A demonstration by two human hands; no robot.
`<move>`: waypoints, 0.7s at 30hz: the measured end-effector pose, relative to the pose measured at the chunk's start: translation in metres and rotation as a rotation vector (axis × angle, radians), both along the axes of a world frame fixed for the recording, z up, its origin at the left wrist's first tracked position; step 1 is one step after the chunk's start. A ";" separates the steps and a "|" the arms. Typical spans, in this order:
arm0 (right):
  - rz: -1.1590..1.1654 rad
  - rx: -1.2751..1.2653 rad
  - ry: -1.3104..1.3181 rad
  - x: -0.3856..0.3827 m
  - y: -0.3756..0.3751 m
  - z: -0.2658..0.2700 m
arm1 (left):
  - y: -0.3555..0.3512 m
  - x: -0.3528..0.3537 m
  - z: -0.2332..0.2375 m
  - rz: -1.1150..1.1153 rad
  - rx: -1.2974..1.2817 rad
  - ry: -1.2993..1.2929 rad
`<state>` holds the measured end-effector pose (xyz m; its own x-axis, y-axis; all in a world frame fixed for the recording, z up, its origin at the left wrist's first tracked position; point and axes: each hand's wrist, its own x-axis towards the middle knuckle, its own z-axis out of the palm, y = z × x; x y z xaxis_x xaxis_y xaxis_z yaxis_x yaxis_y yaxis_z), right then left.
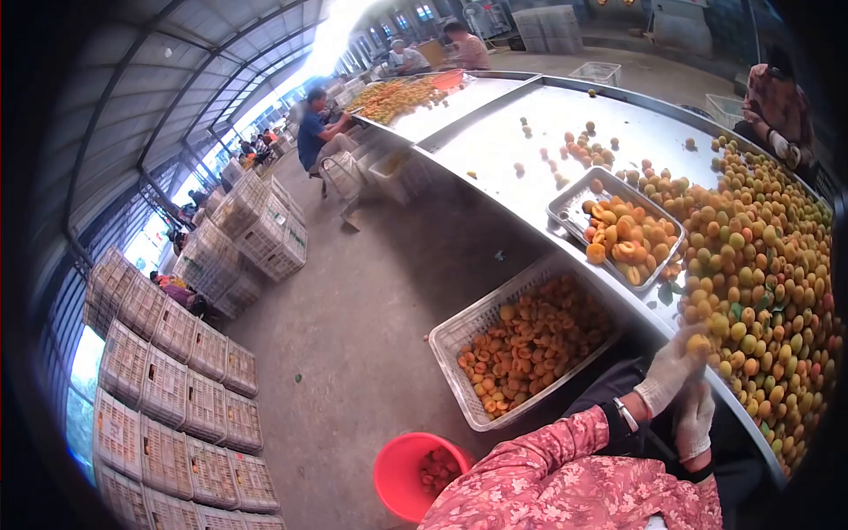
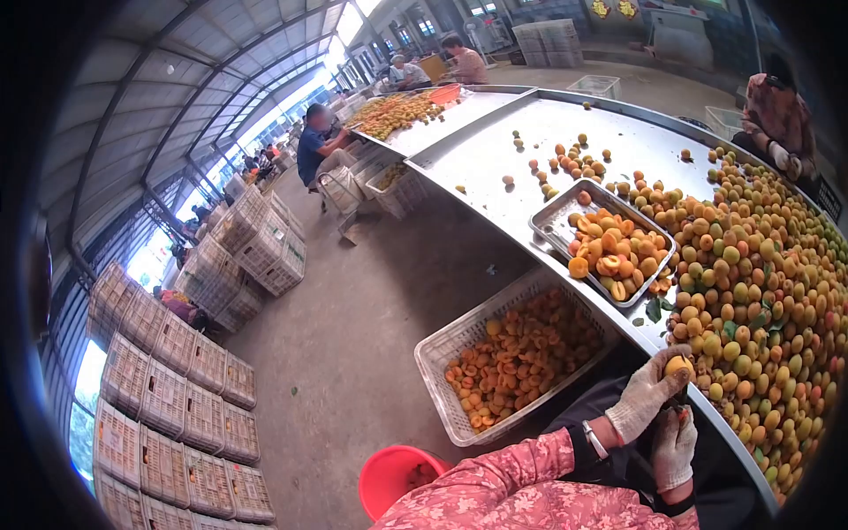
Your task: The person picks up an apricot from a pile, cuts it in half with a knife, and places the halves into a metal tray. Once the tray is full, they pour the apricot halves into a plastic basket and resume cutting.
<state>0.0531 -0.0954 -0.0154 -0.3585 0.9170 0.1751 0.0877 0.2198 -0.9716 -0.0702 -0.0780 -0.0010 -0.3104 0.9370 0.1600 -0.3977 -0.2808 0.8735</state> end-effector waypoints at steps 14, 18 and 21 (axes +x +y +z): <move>0.083 -0.133 0.161 -0.001 0.003 -0.019 | -0.001 0.004 -0.003 -0.039 -0.240 -0.095; 0.051 0.061 -0.038 -0.005 -0.001 -0.013 | -0.007 0.006 0.009 -0.225 -0.489 -0.357; 0.080 0.012 -0.041 -0.007 -0.001 -0.004 | -0.009 0.004 0.006 -0.148 -0.463 -0.340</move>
<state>0.0461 -0.0965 -0.0197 -0.4380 0.8829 0.1694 0.1090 0.2392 -0.9648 -0.0661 -0.0865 0.0052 -0.1333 0.9228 -0.3614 -0.6824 0.1790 0.7087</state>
